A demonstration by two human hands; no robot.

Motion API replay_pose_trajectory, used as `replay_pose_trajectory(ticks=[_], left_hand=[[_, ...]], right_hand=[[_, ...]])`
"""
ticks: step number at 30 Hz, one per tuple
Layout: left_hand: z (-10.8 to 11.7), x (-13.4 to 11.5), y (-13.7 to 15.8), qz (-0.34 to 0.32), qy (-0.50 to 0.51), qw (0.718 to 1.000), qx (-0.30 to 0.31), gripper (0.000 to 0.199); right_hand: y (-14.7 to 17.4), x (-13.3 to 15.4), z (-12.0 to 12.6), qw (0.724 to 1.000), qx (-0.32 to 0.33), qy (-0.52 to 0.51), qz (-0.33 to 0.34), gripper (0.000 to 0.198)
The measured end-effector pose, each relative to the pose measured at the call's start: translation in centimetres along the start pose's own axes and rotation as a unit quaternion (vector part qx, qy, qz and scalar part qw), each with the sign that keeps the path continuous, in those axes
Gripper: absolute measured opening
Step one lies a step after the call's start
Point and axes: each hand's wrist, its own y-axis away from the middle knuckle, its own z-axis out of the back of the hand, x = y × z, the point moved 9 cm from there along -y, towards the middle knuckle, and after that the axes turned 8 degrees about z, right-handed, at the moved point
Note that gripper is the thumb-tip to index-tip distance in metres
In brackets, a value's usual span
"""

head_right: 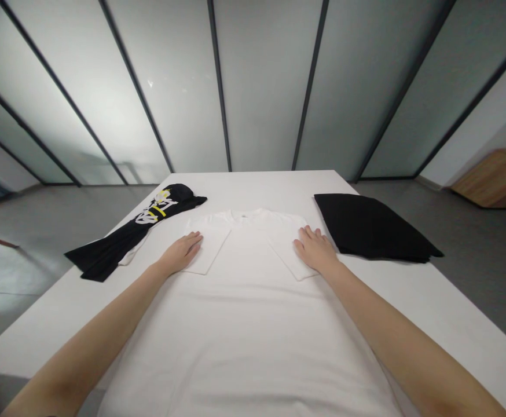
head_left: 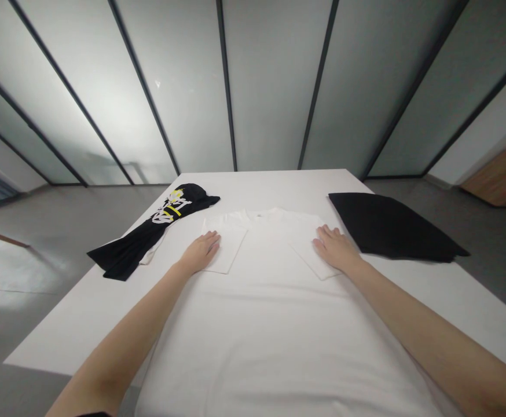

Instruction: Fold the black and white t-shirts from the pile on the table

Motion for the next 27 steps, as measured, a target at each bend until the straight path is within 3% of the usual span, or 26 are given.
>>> replay_pose_trajectory(ticks=[6,10,17,27], left_hand=[[-1.8,-0.6,5.0,0.104,-0.088,0.991,-0.011,0.07],[-3.0,-1.0,5.3,0.114,-0.087,0.99,0.013,0.079],[-2.7,-0.9,1.6,0.127,-0.09,0.988,0.023,0.081],[-2.2,-0.2,-7.3,0.108,-0.085,0.99,0.022,0.076]], right_hand=[[4.5,3.7,-0.8,0.998,0.003,-0.011,0.056,0.068],[5.3,4.7,-1.5,0.999,0.018,-0.028,0.039,0.074],[2.5,4.4,-1.2,1.0,0.013,-0.004,0.027,0.074],[-5.6,2.7,-0.8,0.999,0.031,-0.015,0.01,0.074]])
